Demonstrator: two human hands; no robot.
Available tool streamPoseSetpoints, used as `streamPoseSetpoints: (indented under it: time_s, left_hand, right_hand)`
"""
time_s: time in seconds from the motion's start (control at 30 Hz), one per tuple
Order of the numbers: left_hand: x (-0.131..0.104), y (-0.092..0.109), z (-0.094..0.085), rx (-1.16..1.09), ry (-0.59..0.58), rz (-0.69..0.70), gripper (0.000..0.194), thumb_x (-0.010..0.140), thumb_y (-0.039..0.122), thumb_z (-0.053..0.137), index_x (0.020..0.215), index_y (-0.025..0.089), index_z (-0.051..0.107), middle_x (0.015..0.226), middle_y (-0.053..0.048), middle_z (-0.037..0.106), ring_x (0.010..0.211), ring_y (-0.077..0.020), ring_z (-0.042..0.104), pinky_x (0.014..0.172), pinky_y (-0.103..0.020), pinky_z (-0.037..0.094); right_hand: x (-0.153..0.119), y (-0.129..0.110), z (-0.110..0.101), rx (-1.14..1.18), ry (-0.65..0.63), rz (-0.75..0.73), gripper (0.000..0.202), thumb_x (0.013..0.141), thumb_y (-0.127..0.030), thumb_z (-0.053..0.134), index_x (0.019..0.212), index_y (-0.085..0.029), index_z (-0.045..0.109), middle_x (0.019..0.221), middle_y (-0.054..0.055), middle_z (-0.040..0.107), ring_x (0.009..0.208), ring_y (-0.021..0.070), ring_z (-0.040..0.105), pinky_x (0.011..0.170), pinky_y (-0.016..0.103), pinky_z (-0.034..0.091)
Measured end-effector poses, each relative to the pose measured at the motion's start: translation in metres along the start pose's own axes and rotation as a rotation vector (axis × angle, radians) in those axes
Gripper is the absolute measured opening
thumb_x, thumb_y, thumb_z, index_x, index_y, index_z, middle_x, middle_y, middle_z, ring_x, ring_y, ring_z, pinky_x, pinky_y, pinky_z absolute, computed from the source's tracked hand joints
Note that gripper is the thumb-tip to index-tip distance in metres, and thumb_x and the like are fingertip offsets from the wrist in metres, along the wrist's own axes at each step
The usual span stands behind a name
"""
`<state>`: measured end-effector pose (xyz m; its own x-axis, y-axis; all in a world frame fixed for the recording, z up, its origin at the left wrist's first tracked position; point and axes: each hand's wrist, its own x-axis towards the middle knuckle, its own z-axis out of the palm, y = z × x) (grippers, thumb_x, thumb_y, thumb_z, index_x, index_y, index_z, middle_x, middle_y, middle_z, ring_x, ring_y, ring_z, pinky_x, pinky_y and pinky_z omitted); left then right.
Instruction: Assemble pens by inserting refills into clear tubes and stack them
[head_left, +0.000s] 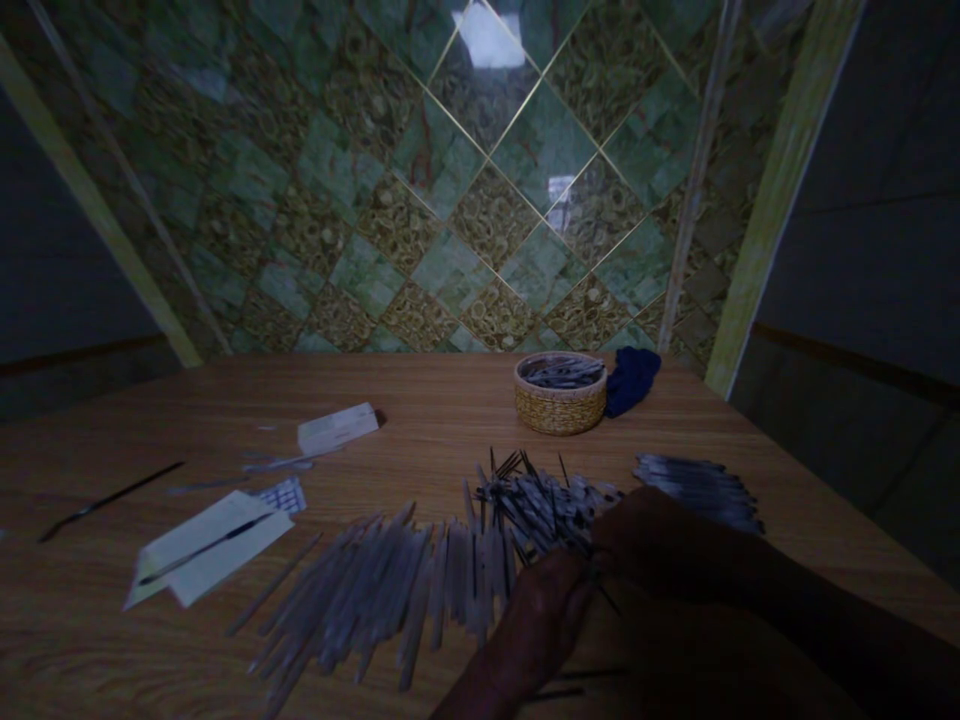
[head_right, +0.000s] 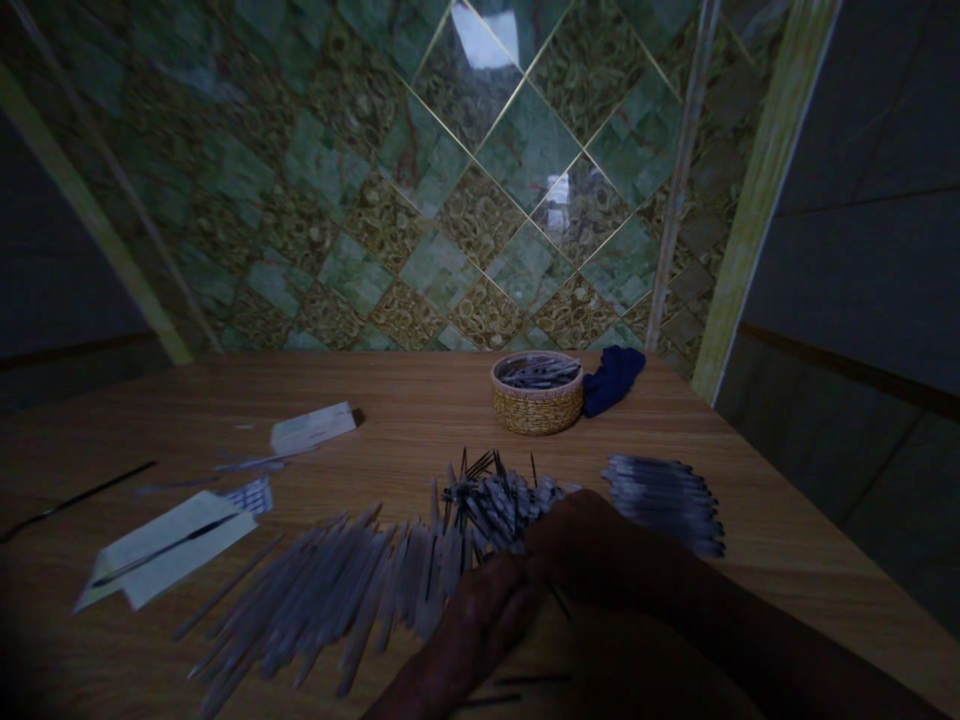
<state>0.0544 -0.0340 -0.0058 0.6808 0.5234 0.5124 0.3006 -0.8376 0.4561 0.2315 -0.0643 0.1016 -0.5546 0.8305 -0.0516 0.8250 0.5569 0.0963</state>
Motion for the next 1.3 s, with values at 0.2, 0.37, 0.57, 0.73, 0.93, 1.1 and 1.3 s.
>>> streamPoseSetpoints:
  time_s: [0.2, 0.37, 0.57, 0.73, 0.93, 1.1, 1.3]
  left_hand:
    - [0.0, 0.003, -0.002, -0.06, 0.002, 0.027, 0.022, 0.089, 0.015, 0.043, 0.105, 0.019, 0.057, 0.089, -0.006, 0.065, 0.082, -0.0156, 0.061, 0.075, -0.024, 0.049]
    - [0.0, 0.001, -0.002, -0.04, 0.039, 0.003, 0.02, 0.09, 0.018, 0.042, 0.098, 0.018, 0.06, 0.082, -0.006, 0.064, 0.076, -0.0151, 0.061, 0.071, -0.024, 0.05]
    - [-0.002, -0.003, 0.002, -0.013, 0.051, 0.005, 0.016, 0.088, 0.016, 0.044, 0.095, 0.018, 0.058, 0.083, -0.007, 0.065, 0.075, -0.0158, 0.061, 0.068, -0.024, 0.05]
    - [-0.001, -0.003, 0.0, -0.043, 0.035, 0.003, 0.021, 0.088, 0.015, 0.044, 0.104, 0.02, 0.057, 0.088, -0.006, 0.065, 0.081, -0.0161, 0.062, 0.073, -0.024, 0.05]
    - [0.0, 0.002, -0.004, -0.061, 0.039, -0.021, 0.021, 0.086, 0.014, 0.047, 0.101, 0.021, 0.059, 0.089, -0.006, 0.067, 0.083, -0.0164, 0.063, 0.075, -0.024, 0.051]
    - [-0.001, 0.001, -0.002, -0.05, 0.037, -0.023, 0.021, 0.087, 0.014, 0.045, 0.101, 0.021, 0.059, 0.087, -0.006, 0.067, 0.079, -0.0156, 0.063, 0.072, -0.023, 0.05]
    - [-0.001, 0.0, -0.004, -0.076, 0.032, 0.002, 0.019, 0.088, 0.014, 0.045, 0.1, 0.02, 0.059, 0.088, -0.007, 0.066, 0.08, -0.0153, 0.063, 0.074, -0.023, 0.05]
  right_hand:
    - [0.004, 0.0, 0.01, -0.07, 0.033, -0.007, 0.026, 0.089, -0.025, 0.044, 0.077, -0.016, 0.065, 0.071, 0.008, 0.07, 0.061, 0.0188, 0.064, 0.052, 0.025, 0.035]
    - [-0.002, -0.002, 0.005, 0.069, 0.088, 0.096, 0.029, 0.089, -0.037, 0.046, 0.079, -0.015, 0.063, 0.076, 0.008, 0.07, 0.066, 0.0183, 0.064, 0.055, 0.024, 0.035]
    - [-0.004, -0.003, 0.01, 0.055, 0.091, 0.007, 0.016, 0.08, -0.012, 0.046, 0.084, -0.015, 0.061, 0.079, 0.007, 0.069, 0.067, 0.0191, 0.064, 0.054, 0.026, 0.034]
    - [-0.001, -0.003, 0.019, 0.011, 0.156, 0.111, 0.017, 0.085, -0.021, 0.045, 0.08, -0.016, 0.061, 0.073, 0.007, 0.068, 0.064, 0.019, 0.064, 0.052, 0.025, 0.032]
    - [-0.002, -0.006, 0.013, 0.096, 0.108, 0.104, 0.015, 0.082, -0.015, 0.046, 0.082, -0.016, 0.061, 0.076, 0.006, 0.069, 0.063, 0.0172, 0.064, 0.05, 0.024, 0.031]
    - [0.0, -0.006, 0.018, 0.077, 0.115, 0.159, 0.017, 0.084, -0.022, 0.047, 0.079, -0.016, 0.062, 0.074, 0.007, 0.07, 0.063, 0.0174, 0.064, 0.049, 0.023, 0.031]
    - [0.001, -0.003, 0.026, 0.074, 0.12, 0.127, 0.019, 0.084, -0.023, 0.046, 0.077, -0.018, 0.063, 0.072, 0.007, 0.07, 0.061, 0.0182, 0.064, 0.049, 0.025, 0.03]
